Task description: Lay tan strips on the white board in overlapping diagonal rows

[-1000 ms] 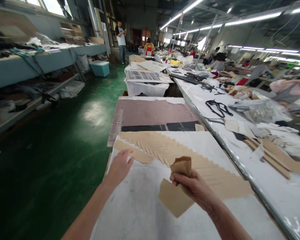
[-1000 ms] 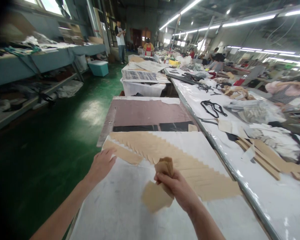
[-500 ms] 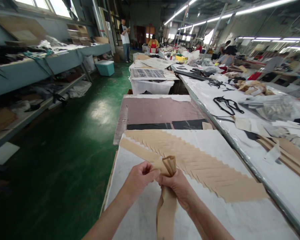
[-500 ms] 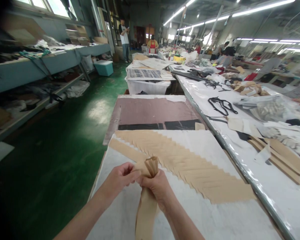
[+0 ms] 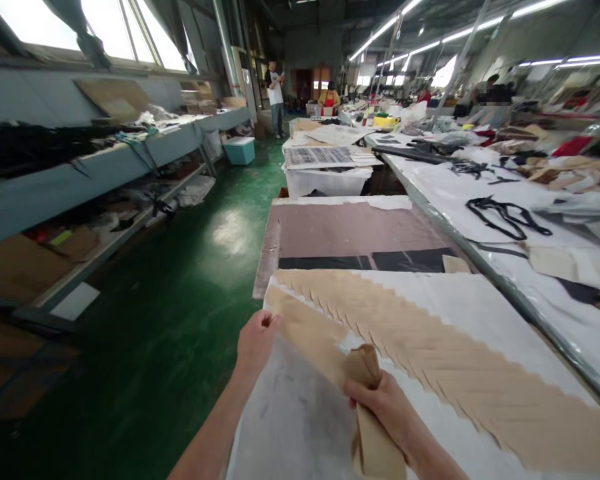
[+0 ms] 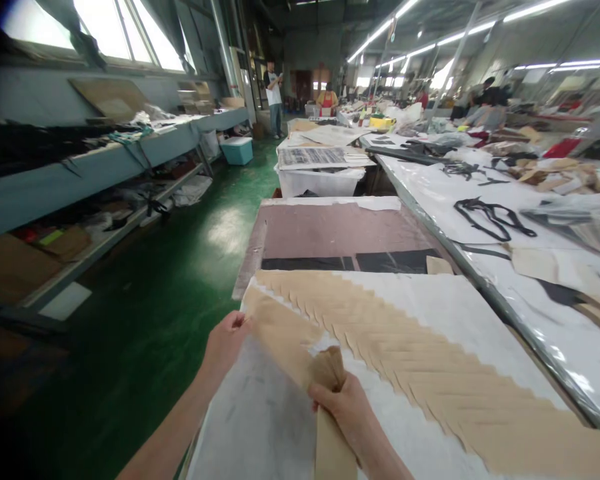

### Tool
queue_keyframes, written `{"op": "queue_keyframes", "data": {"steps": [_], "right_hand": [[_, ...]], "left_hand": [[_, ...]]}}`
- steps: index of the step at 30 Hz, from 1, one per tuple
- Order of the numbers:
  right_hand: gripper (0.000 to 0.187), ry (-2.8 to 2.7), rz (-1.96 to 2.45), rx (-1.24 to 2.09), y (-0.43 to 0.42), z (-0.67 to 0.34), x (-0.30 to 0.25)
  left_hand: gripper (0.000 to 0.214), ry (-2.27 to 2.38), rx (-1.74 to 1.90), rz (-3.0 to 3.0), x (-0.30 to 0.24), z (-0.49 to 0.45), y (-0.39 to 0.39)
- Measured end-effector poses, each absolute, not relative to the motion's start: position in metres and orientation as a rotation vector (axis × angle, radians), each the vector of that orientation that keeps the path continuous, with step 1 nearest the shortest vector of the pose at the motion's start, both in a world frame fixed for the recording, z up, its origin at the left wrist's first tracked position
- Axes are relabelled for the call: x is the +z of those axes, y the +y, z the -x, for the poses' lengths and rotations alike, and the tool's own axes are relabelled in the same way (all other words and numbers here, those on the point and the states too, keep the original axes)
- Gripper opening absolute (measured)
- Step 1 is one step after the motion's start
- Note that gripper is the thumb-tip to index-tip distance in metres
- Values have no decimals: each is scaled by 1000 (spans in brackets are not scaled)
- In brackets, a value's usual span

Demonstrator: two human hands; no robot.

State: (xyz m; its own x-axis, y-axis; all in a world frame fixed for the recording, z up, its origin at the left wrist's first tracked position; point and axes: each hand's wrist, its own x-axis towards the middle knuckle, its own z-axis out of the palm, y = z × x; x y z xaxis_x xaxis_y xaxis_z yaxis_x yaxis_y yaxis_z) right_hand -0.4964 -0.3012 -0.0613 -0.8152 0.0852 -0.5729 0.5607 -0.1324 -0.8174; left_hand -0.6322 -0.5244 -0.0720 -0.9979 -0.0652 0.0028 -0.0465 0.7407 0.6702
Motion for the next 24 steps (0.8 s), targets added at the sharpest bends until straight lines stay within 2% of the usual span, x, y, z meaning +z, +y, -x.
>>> {"op": "queue_keyframes", "data": {"steps": [8, 24], "right_hand": [[24, 2181, -793, -1959, -304, 538, -89], [20, 2348, -862, -1770, -298, 544, -100]], "left_hand": [[20, -2873, -862, -165, -95, 671, -520], [23, -2953, -928, -352, -109, 686, -527]]}}
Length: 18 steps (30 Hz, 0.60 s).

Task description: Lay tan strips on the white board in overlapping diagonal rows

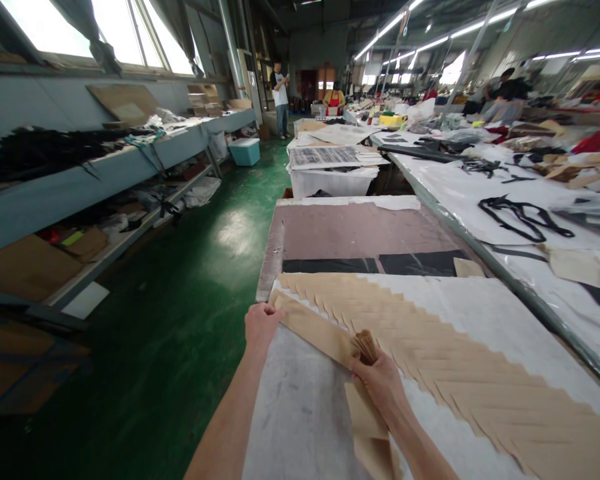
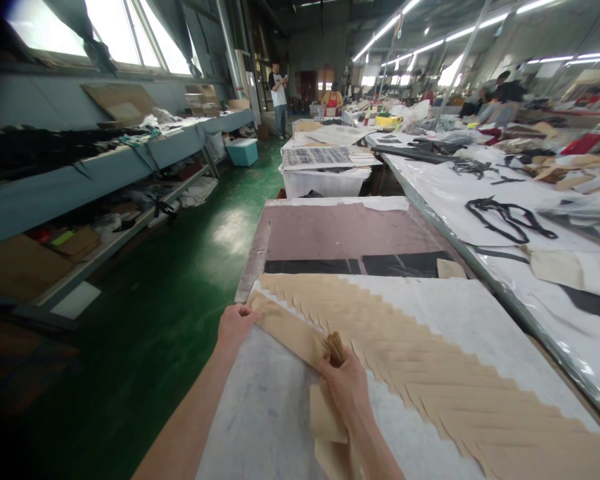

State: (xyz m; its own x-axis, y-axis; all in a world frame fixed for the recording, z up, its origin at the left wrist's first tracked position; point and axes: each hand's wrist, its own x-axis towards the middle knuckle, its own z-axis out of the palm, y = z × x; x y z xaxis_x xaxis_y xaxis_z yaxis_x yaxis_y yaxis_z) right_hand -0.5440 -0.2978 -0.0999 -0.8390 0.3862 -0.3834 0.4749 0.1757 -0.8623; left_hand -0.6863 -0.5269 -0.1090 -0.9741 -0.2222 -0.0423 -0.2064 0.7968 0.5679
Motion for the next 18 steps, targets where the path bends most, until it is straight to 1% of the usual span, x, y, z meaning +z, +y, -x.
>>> {"op": "queue_keyframes", "data": {"steps": [9, 14, 18], "right_hand": [[20, 2370, -895, -1687, -296, 545, -100], [20, 2327, -929, -1721, -297, 545, -96], [18, 2254, -899, -1835, -295, 545, -96]], "left_hand": [[20, -2870, -958, -425, -110, 677, -521], [21, -2853, -1030, -442, -115, 683, -526], [22, -2842, -1077, -456, -121, 685, -530]]}}
